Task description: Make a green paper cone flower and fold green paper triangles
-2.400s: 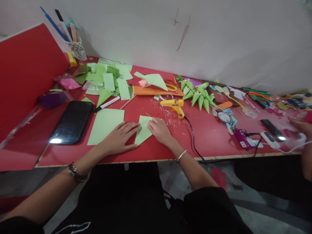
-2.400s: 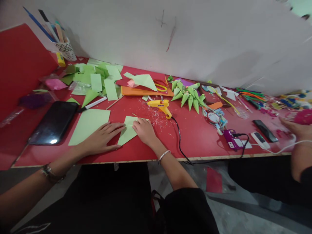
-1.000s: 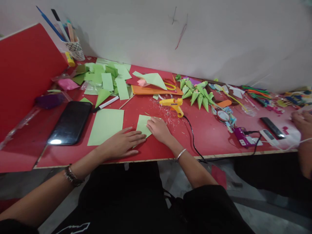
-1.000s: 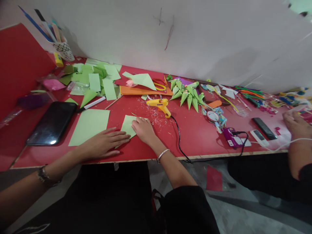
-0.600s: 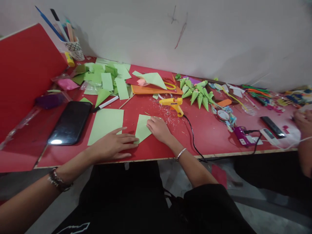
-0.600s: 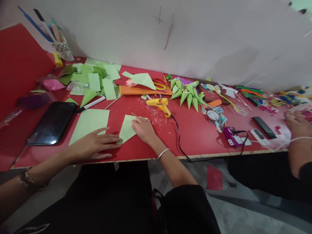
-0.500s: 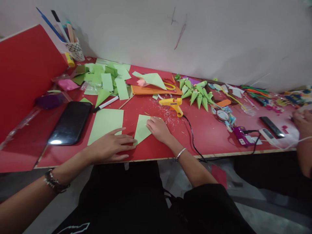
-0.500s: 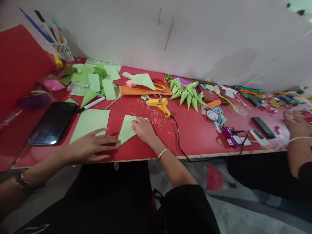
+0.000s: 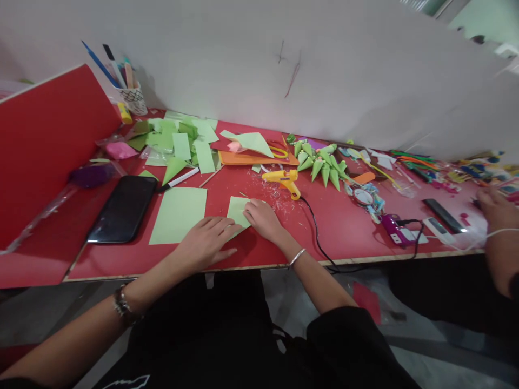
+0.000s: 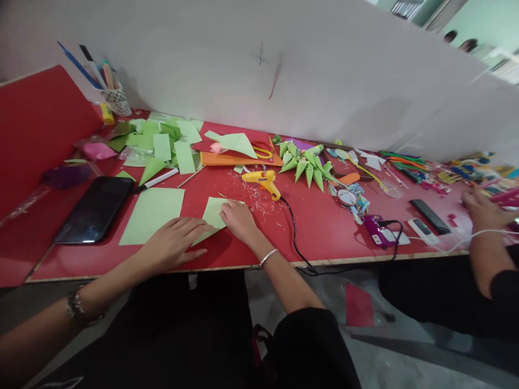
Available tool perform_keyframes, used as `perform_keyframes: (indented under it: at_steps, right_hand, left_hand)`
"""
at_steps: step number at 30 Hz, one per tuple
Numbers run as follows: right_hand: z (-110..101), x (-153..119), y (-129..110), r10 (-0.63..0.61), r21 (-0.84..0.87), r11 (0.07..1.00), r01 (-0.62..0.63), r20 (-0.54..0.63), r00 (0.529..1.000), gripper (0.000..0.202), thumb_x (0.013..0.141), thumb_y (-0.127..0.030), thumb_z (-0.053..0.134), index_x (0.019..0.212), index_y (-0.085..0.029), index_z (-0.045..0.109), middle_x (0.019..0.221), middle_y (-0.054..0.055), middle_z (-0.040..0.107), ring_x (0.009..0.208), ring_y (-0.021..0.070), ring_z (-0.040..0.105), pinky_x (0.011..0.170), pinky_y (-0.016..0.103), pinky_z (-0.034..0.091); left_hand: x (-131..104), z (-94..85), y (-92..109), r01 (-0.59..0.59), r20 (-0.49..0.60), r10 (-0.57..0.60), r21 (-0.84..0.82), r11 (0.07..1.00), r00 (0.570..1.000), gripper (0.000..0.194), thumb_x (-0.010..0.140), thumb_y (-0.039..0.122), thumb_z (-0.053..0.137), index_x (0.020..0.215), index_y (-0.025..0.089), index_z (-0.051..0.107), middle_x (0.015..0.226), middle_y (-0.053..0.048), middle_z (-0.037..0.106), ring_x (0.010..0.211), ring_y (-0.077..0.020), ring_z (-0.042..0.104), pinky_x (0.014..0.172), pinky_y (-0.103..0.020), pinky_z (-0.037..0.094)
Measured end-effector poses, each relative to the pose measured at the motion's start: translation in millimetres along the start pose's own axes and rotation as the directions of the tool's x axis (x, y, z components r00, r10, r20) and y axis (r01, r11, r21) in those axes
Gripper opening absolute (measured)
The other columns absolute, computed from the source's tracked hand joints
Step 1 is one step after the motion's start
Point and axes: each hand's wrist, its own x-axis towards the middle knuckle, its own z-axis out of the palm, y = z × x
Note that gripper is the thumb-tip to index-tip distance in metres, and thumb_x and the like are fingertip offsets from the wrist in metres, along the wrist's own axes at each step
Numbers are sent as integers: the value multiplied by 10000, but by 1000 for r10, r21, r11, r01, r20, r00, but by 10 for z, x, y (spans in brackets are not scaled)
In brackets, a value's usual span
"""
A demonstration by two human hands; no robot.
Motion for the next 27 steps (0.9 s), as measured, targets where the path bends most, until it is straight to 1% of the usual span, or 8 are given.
perform_keyframes:
  at_steps: [3,7,12,15,18,21,23,27]
  right_hand:
    - [-18,-7,-8,24,15,1000,-24,-15,1000,203,915,-270,391,882,-152,553,904,68,564,799,168,525,688,265,356]
    - [-70,-69,-34,27,64,998,-24,-52,998,174,884,-285,445,961,-158,535,965,65,555,883,178,510,754,270,371]
    - [-93,-216,-51,5,188,982,19,-124,992,401,808,-405,537,1123,-161,495,1087,85,520,1000,215,451,862,329,356]
    - [-72,-278,-51,-75,118,989,92,-140,987,410,794,-428,558,1121,-182,529,1119,98,510,1039,232,432,911,370,324]
    - [-73,-323,-63,-206,-47,978,201,-182,961,218,883,-316,451,987,-208,609,1075,78,560,1004,201,460,996,407,231]
    - [-128,-377,-65,-294,-135,954,269,-223,929,272,928,-219,347,940,-230,619,931,25,619,895,150,498,1038,390,174]
    - [-186,-414,-38,-301,-144,951,274,-223,927,292,934,-197,326,949,-236,615,867,7,633,848,139,504,1040,385,176]
    - [-304,-473,105,-214,-83,976,200,-238,948,291,929,-195,334,973,-232,619,891,13,656,847,143,525,1044,418,173]
  left_hand:
    - [165,51,50,50,68,-55,81,995,996,384,843,347,506,1190,182,483,1169,-112,567,1042,-263,536,823,-368,428]
    - [295,84,22,77,131,-98,155,985,987,236,854,179,478,1074,149,558,1022,-111,611,899,-243,588,701,-325,455]
    - [293,118,28,62,144,-87,171,983,986,263,832,34,431,1035,115,578,1009,-129,620,852,-224,608,634,-292,462]
    - [276,113,35,53,144,-78,169,984,986,271,839,44,421,1054,103,575,1042,-145,620,864,-237,615,647,-313,472]
    - [251,39,-35,13,155,-36,146,989,987,278,848,67,425,1064,138,584,999,-115,650,845,-218,628,687,-313,473]
    - [193,-94,-178,-77,190,61,80,994,980,289,858,90,420,1077,171,591,921,-74,680,817,-191,631,733,-312,466]
    - [142,-193,-278,-116,185,109,27,993,977,308,873,106,396,1097,189,590,945,-57,686,834,-185,629,754,-321,463]
    - [62,-378,-432,-97,145,102,-43,994,984,343,918,198,322,1120,217,599,984,-44,690,852,-182,631,761,-321,465]
